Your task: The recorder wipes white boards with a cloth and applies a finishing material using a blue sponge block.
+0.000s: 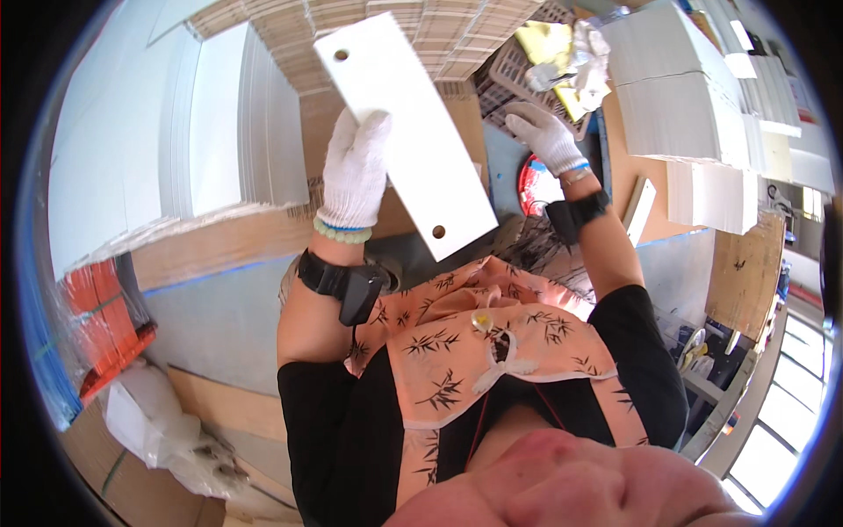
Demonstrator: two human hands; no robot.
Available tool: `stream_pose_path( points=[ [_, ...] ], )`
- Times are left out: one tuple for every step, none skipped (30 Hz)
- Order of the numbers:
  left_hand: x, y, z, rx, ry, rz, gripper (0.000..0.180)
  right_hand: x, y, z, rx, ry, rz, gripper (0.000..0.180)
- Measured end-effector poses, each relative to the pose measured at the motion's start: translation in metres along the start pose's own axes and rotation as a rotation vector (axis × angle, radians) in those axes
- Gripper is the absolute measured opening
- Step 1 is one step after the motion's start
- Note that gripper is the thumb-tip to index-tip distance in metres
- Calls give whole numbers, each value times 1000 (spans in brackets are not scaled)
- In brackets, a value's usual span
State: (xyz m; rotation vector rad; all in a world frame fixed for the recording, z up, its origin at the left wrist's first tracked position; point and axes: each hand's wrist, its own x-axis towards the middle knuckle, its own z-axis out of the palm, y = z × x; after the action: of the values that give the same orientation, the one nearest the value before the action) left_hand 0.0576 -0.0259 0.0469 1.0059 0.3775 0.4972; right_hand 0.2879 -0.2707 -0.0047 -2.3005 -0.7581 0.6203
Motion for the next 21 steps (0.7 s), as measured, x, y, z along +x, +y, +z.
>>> stream_pose_path(
  points=[
    [1, -3, 1, 28, 24, 24, 39, -12, -12, -10, 83, 22, -25, 56],
    [1, -13, 1, 103, 95, 76, 38, -31, -45, -13, 155, 14, -129, 66],
    [2, -18, 5, 97, 56, 95, 38, -51, -77, -11, 225, 19, -230, 76],
    [2, -20, 7, 178, 68, 46, 37, -61, -82, -4, -29, 62, -353, 85],
    [3, -22, 6, 266, 89, 0, 36, -66, -88, 8, -282, 102, -465, 95],
    [3, -28, 7, 280, 78, -27, 34, -71, -112, 17, -251, 15, -380, 101],
    [2, -37, 10, 283, 57, -6, 34, -76, -133, 26, -215, -75, -298, 106],
    [3, -49, 14, 270, 29, 109, 34, -78, -138, 36, -233, -56, -288, 110],
    [0, -56, 18, 259, 14, 218, 34, -79, -140, 44, -245, -51, -280, 114],
    [-3, -63, 22, 285, 54, 232, 35, -78, -143, 47, -259, -79, -204, 116],
    [-5, -63, 24, 289, 50, 240, 35, -78, -142, 47, -257, -71, -210, 116],
    [-8, -63, 24, 370, 24, 228, 35, -78, -140, 48, -257, -53, -174, 116],
    [-11, -63, 22, 451, 2, 214, 36, -78, -138, 49, -259, -40, -138, 115],
    [-16, -46, 27, 546, -13, 130, 34, -78, -132, 46, -226, -1, -177, 112],
    [-23, -28, 30, 551, -7, 131, 34, -76, -127, 37, -222, -5, -183, 112],
    [-30, -10, 34, 429, -50, 69, 34, -75, -123, 21, -280, 80, -200, 110],
    [-36, 4, 39, 307, -101, -3, 34, -73, -114, 1, -337, 167, -204, 108],
    [-46, 23, 41, 228, -214, 72, 36, -68, -107, -21, -329, 265, -301, 104],
    [-53, 43, 48, 146, -336, 138, 38, -63, -96, -48, -319, 367, -385, 100],
    [-62, 73, 67, 117, -541, 160, 44, -62, -84, -78, -470, 501, -365, 95],
    [-75, 86, 72, 63, -621, 145, 42, -60, -74, -107, -621, 629, -357, 90]
  ],
)
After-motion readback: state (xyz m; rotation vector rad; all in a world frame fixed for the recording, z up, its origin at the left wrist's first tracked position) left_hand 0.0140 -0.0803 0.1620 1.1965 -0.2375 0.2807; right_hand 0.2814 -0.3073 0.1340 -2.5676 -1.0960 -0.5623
